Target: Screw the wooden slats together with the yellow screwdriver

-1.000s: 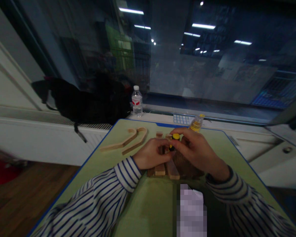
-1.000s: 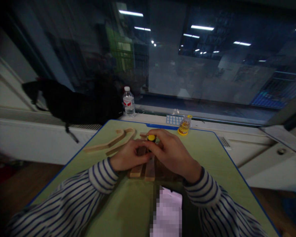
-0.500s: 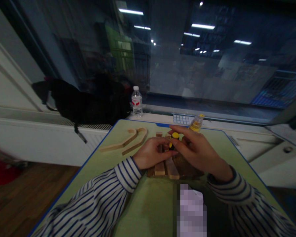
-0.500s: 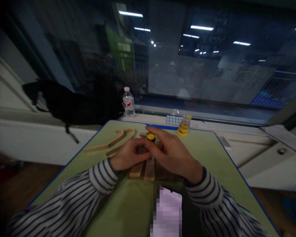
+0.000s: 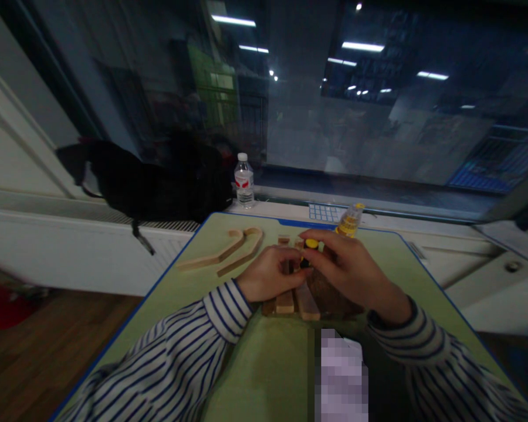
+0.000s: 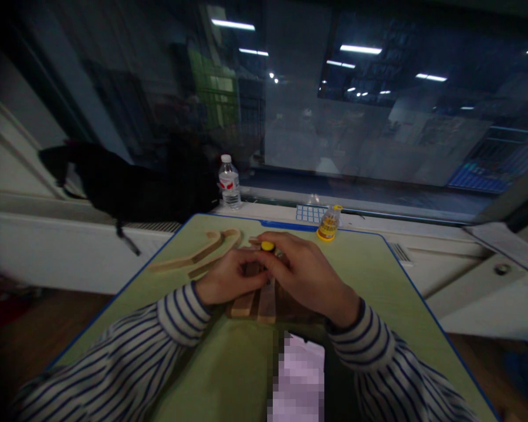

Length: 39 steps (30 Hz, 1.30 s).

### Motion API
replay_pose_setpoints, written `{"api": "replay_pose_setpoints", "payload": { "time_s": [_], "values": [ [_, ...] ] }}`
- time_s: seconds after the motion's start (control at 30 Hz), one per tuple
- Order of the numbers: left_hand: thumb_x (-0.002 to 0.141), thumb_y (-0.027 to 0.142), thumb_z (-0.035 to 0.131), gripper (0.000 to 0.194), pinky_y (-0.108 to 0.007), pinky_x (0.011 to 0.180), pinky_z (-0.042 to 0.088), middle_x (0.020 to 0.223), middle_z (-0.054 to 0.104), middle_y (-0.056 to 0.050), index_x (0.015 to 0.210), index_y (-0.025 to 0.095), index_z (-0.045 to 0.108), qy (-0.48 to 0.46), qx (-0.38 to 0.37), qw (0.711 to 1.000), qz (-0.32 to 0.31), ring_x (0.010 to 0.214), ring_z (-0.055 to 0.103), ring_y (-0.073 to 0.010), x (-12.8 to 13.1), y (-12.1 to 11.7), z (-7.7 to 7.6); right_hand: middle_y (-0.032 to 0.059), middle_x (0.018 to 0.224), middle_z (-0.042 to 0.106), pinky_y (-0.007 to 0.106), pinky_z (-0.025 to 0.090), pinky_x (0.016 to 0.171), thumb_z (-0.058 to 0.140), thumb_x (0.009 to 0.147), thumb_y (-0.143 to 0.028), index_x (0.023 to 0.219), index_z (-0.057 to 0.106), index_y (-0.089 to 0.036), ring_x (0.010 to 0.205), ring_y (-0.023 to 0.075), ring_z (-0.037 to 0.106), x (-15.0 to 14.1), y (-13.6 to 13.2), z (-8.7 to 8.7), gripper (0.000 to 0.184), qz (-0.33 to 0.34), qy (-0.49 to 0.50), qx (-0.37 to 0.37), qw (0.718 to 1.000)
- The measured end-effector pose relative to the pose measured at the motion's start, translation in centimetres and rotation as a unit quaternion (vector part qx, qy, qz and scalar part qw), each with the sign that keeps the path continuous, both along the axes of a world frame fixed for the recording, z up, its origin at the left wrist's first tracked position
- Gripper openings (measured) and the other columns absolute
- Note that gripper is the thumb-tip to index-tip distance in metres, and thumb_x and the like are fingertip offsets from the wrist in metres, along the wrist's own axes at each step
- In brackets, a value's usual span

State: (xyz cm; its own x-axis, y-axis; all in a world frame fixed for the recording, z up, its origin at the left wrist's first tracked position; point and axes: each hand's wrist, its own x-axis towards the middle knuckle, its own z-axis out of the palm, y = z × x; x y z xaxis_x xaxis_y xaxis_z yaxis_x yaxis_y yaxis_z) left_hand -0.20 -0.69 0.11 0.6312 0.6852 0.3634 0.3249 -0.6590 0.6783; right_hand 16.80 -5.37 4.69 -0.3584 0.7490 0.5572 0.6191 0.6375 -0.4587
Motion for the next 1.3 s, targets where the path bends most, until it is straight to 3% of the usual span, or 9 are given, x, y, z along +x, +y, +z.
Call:
{"api": "replay_pose_setpoints", "payload": {
  "time_s": [0.37,0.6,0.9,1.1,1.3],
  "values": [
    [0.077,0.020,0.057,0.021,-0.020,0.059,0.042,0.067,0.064,0.003,0.092,0.017,0.070,-0.021,0.007,1.000,-0.018,0.061,0.055,-0.0103,0.15,-0.25,0.23,0.0039,0.097,0.069,0.029,0.051,0.072,0.055,0.088,-0.029,0.108,0.061,-0.022,0.083,0.0166,0.065,-0.16,-0.18,0.03,0.023,-0.007,0.016,-0.009,1.000],
    [0.077,0.033,0.064,0.026,-0.027,0.075,0.047,0.089,0.069,-0.003,0.096,0.016,0.067,-0.036,0.000,0.999,0.010,0.080,0.061,-0.0165,0.31,-0.15,-0.08,0.0042,0.096,0.069,0.028,0.050,0.068,0.056,0.087,-0.031,0.109,0.061,-0.022,0.080,0.0163,0.064,-0.10,-0.12,0.00,0.023,-0.014,0.014,-0.009,1.000],
    [0.078,0.039,0.064,0.028,-0.025,0.067,0.046,0.079,0.067,-0.001,0.091,0.015,0.067,-0.034,-0.035,0.999,0.006,0.072,0.059,-0.0151,0.08,-0.07,0.02,0.0065,0.111,0.067,0.024,0.051,0.059,0.053,0.089,-0.030,0.124,0.053,-0.021,0.065,0.0104,0.063,0.01,-0.54,-0.19,0.036,-0.012,0.022,-0.045,0.999],
    [0.079,0.043,0.062,0.031,-0.026,0.070,0.045,0.081,0.067,-0.002,0.089,0.014,0.067,-0.031,-0.037,0.999,-0.002,0.074,0.058,-0.0153,-0.03,0.17,-0.29,0.0037,0.114,0.067,0.030,0.049,0.089,0.050,0.089,-0.021,0.122,0.056,-0.023,0.102,0.0157,0.063,0.27,-0.21,-0.30,0.033,0.020,0.014,-0.012,1.000],
    [0.082,0.040,0.059,0.028,-0.024,0.067,0.043,0.079,0.066,-0.002,0.086,0.014,0.067,-0.015,-0.034,0.999,-0.014,0.072,0.057,-0.0139,-0.08,0.22,-0.18,0.0029,0.110,0.069,0.028,0.049,0.087,0.053,0.089,-0.024,0.114,0.060,-0.023,0.098,0.0150,0.064,0.13,-0.16,-0.02,0.026,0.013,0.013,0.005,1.000]
  ]
}}
